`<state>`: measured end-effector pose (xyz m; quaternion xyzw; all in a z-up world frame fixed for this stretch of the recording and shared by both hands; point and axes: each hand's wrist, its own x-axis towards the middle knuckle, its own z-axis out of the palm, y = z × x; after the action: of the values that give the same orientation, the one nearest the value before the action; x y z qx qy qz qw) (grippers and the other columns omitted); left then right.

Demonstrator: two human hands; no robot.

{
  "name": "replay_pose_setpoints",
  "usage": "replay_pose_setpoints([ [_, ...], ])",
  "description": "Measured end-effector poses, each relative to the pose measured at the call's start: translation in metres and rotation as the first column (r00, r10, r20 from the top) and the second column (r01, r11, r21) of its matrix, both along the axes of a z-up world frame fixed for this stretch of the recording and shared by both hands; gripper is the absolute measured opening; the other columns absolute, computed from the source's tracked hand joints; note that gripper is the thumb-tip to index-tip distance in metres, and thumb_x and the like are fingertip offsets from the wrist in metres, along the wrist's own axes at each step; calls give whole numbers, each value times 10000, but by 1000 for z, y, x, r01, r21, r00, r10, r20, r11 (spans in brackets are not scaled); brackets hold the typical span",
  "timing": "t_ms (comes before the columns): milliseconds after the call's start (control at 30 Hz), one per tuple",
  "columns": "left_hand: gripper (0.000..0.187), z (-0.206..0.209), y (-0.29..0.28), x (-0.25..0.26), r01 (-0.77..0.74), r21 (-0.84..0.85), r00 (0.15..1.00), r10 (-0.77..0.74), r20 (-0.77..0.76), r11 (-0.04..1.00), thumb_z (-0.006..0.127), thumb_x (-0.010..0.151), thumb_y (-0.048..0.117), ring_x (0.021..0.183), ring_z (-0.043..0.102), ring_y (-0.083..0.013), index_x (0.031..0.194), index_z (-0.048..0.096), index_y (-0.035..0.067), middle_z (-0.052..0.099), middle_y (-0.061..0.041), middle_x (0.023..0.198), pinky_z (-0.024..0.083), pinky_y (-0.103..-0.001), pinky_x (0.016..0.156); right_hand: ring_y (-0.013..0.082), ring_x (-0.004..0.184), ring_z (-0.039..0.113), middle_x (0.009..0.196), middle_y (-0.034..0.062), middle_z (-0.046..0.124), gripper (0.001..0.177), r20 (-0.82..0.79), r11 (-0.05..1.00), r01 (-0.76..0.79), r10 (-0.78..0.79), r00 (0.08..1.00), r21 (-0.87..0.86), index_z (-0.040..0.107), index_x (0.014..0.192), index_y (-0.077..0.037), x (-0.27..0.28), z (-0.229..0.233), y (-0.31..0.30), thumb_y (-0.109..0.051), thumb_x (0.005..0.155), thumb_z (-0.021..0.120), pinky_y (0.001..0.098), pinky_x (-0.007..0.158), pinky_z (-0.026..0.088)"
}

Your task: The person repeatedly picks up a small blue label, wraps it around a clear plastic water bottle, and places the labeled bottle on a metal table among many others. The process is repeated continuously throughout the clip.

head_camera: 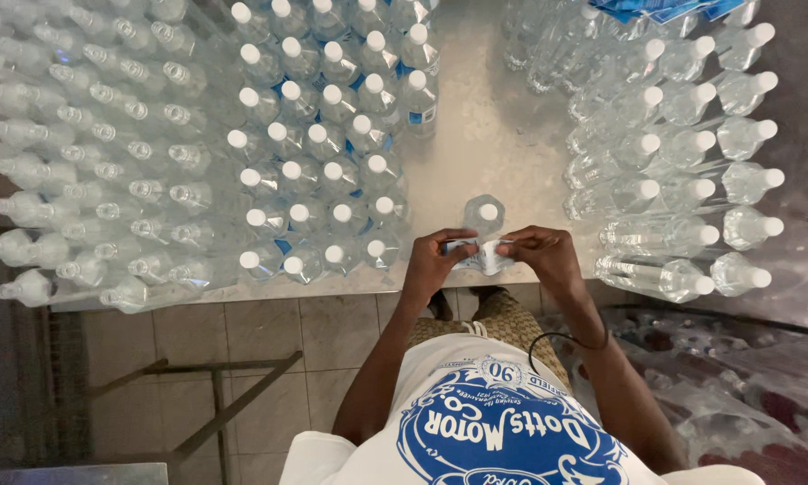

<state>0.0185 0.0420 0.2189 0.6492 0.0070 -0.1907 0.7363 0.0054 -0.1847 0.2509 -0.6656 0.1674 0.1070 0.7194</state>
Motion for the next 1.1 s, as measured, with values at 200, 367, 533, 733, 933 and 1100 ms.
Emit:
replay_pose_setpoints([
  [200,326,4,0,-6,-70,-55,988,62,-141,996,964,854,175,635,495,-16,1118,842,27,652,19,658,436,-206,607,124,752,739,772,152,783,321,17,999,12,-11,1000,-48,806,1025,66,-8,-15,-2,29,755,975,292,750,649],
  [367,291,-13,-3,-5,-58,-92,992,47,-113,994,954,922,261,691,549,-57,1083,822,58,662,-21,696,484,-281,659,159,781,737,807,205,783,308,95,998,40,-35,995,-50,805,1045,60,-10,-30,-7,12,796,980,336,760,649],
  [533,438,-63,-13,-7,-75,-167,995,63,-77,983,1018,845,247,882,667,-117,1130,745,57,754,-94,915,565,-319,802,166,798,713,828,201,775,343,141,1000,-15,17,990,-18,792,1040,46,-12,-41,1,-2,769,997,348,782,637],
  [733,742,-17,-12,-4,14,-342,998,10,70,940,972,850,426,1312,630,-218,1434,663,89,713,-140,1288,469,-461,1193,239,918,760,963,259,799,291,244,997,-37,52,968,-66,811,1044,76,-10,16,0,6,806,963,424,880,635],
  [933,950,-21,-1,-9,77,-553,989,-134,-62,829,819,978,543,1318,662,-243,1685,386,80,678,-129,1416,562,-479,1133,204,1052,778,991,135,855,247,319,966,-47,130,939,-254,869,1067,-56,-7,41,-5,31,842,919,376,936,614],
  [1100,817,-9,-6,0,-66,-604,987,-36,-155,794,771,1025,436,1261,719,-228,1666,415,75,703,-92,1297,610,-394,1075,4,930,669,1009,-4,855,186,270,928,-30,139,953,-371,890,1046,-183,-4,57,0,-75,899,928,207,874,537],
])
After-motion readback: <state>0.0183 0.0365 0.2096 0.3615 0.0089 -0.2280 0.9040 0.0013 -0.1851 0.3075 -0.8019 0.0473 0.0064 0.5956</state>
